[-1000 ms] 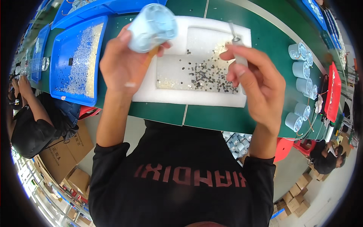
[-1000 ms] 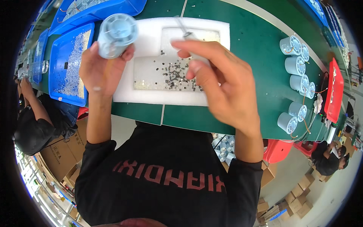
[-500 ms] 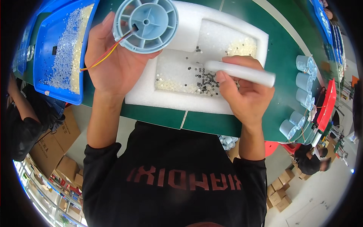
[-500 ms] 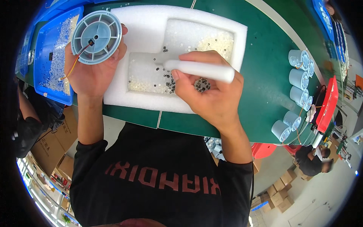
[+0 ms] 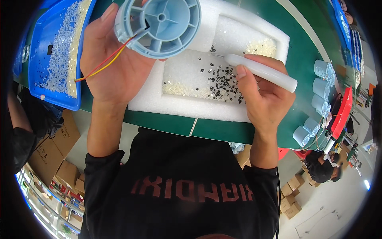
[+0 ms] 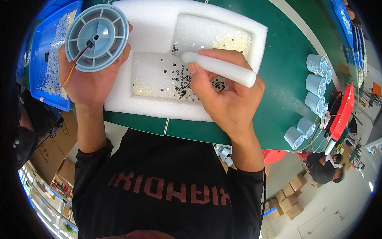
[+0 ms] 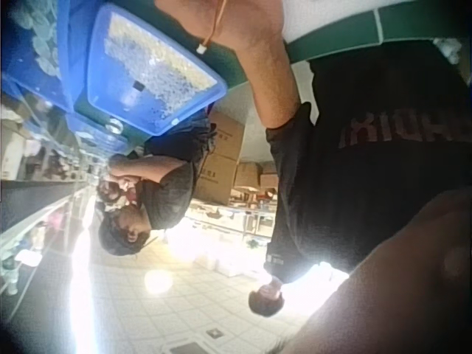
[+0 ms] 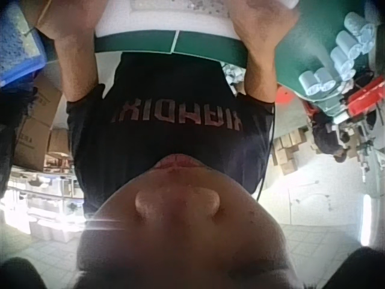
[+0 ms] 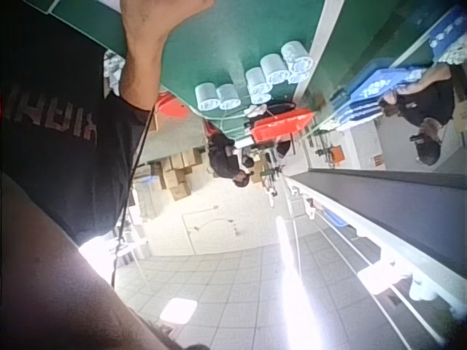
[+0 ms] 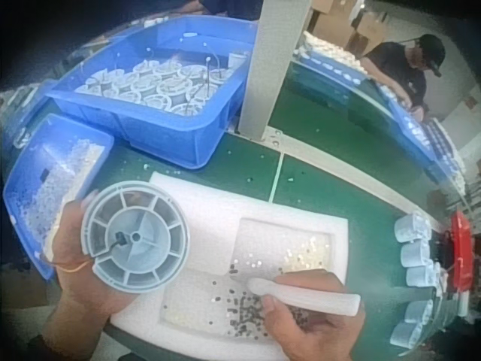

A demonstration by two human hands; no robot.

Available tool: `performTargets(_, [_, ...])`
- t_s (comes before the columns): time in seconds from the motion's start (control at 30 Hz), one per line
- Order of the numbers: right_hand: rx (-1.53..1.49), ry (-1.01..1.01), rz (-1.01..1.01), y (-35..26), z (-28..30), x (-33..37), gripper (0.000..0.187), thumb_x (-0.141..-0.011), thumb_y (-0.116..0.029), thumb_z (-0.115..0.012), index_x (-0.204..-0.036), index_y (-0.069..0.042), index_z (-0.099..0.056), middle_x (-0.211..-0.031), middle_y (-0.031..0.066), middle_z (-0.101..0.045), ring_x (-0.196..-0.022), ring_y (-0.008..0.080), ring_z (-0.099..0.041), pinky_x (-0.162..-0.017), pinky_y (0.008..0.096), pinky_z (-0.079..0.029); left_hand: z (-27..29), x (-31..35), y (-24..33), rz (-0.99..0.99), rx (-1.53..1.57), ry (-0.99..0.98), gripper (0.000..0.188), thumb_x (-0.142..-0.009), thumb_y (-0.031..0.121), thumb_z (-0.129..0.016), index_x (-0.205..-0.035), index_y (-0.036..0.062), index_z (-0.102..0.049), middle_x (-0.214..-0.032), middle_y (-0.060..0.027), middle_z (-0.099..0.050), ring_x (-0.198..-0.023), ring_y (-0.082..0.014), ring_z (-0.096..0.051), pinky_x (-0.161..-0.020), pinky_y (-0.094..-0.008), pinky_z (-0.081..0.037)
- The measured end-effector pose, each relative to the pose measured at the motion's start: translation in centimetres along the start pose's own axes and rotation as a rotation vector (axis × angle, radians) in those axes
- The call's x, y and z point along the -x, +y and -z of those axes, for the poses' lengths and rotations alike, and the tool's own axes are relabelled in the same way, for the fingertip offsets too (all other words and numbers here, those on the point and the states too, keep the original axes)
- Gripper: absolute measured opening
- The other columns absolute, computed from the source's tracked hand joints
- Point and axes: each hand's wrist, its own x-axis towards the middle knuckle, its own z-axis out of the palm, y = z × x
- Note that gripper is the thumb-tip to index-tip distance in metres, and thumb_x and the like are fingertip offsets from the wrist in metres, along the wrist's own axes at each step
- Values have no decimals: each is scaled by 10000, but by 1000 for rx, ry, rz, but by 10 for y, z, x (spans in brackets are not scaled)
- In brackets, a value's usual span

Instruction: Assembling small electronic components on a production line using specialized hand tools.

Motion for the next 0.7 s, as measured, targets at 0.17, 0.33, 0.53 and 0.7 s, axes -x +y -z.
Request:
performTargets(0.17, [-14,3,18,2,-1,0,202,-738,5,-755,-919,19,-667,-797,74,-684,-614,78,-620,-555,191,-491,-4,7,0,14,70,129,577,-966,433,-310,-1368,36,-425,-1383,-181,-452,-1286,-381,-413,-938,-402,-381])
performTargets(0.33, [26,-27,44,1,-1,1,206,-731,0,-754,-920,-4,-672,-832,60,-676,-649,109,-630,-567,209,-499,-5,6,-1,22,79,104,585,-966,437,-306,-1373,31,-417,-1386,-184,-447,-1292,-385,-403,-953,-407,-373])
performTargets(0.53, [228,-164,254,-6,2,-5,227,-708,10,-750,-917,-5,-664,-863,93,-670,-781,175,-646,-636,265,-519,0,3,0,17,55,43,575,-965,428,-302,-1357,26,-430,-1369,-180,-460,-1273,-374,-416,-860,-385,-396])
performTargets(0.7, [69,9,176,-3,8,2,222,-734,23,-729,-939,28,-646,-893,125,-665,-793,181,-643,-672,279,-521,-4,-2,0,-1,44,145,578,-963,423,-318,-1360,14,-418,-1355,-216,-460,-1137,-315,-496,-781,-352,-391])
